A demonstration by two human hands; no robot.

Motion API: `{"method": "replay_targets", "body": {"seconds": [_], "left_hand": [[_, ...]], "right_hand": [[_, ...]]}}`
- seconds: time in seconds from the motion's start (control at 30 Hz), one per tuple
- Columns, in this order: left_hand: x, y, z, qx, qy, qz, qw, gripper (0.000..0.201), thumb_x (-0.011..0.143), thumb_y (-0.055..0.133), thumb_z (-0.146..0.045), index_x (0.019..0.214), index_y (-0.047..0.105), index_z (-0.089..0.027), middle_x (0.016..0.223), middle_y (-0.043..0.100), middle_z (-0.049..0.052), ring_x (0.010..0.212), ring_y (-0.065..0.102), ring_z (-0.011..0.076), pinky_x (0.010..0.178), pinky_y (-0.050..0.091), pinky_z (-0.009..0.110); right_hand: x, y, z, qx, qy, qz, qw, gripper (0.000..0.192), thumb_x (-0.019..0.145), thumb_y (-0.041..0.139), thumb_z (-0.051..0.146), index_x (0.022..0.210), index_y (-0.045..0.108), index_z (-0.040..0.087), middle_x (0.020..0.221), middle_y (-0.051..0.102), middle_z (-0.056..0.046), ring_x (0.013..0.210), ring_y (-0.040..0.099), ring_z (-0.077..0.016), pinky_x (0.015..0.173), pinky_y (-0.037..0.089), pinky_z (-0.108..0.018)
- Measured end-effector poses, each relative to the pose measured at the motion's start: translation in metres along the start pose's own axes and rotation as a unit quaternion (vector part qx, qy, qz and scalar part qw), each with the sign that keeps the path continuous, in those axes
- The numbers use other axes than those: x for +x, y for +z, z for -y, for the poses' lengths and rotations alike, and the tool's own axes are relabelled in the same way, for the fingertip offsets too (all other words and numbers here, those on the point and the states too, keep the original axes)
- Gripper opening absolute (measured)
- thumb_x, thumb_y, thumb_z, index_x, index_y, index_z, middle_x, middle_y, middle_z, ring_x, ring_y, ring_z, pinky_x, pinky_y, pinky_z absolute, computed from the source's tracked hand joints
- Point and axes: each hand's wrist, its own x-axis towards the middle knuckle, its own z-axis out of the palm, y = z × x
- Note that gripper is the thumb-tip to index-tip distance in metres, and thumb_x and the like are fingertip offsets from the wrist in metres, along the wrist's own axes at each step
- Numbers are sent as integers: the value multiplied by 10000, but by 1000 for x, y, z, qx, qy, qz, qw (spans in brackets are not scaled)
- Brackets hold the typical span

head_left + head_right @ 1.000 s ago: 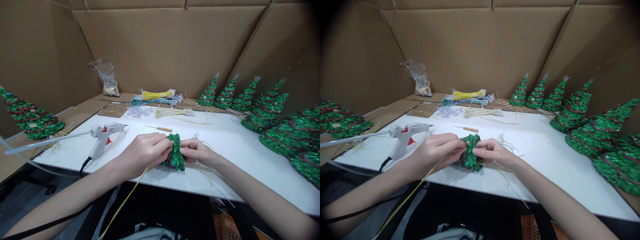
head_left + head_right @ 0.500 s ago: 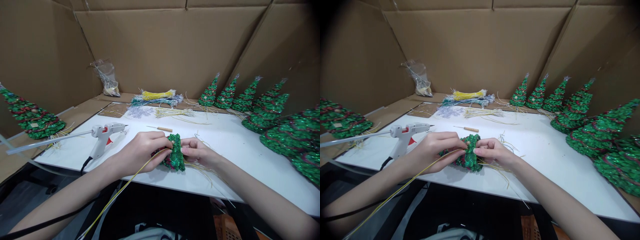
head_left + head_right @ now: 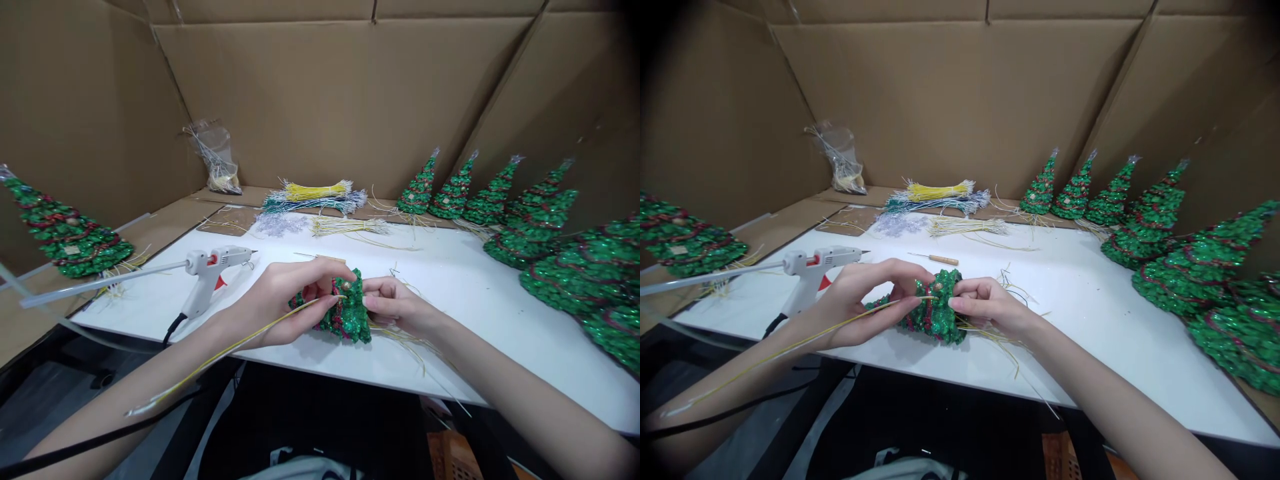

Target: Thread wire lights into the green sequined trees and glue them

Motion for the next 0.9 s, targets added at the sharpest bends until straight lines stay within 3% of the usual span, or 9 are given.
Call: {"method": "replay_targets", "body": {"seconds": [0.2, 0.47, 0.73, 0.9], "left_hand": [[8, -2, 1, -12, -35, 59, 998, 261, 888, 536, -106, 1138, 581, -168, 793, 612, -15, 668, 523, 81, 634, 433, 183], [18, -5, 1, -22, -51, 91, 994, 250, 869, 535, -100, 1103, 592, -166, 734, 586, -28, 639, 526, 89, 603, 419, 192], [27, 1, 4, -37, -53, 113, 992, 242, 819, 544, -28, 1015, 615, -150, 687, 548, -51, 608, 488, 69, 561, 388, 170], [21, -8, 2, -42, -85, 91, 991, 148, 862, 579, -122, 999, 624, -155, 674, 553, -48, 584, 476, 68, 569, 404, 182]], "right_hand": [[0, -2, 0, -13, 1, 7, 1000, 329, 771, 754, 420, 805, 614, 125, 498, 387, 81, 409, 284, -28, 414, 180, -201], [0, -5, 1, -56, -7, 11, 998, 350, 790, 724, 452, 754, 579, 136, 516, 360, 81, 431, 272, -37, 412, 166, -207], [0, -5, 3, -68, -14, 8, 998, 364, 765, 742, 471, 766, 611, 132, 492, 321, 97, 430, 241, -36, 416, 174, -213], [1, -5, 3, -70, -8, -4, 998, 384, 733, 765, 483, 775, 612, 133, 487, 327, 101, 433, 235, -38, 421, 174, -213]]}}
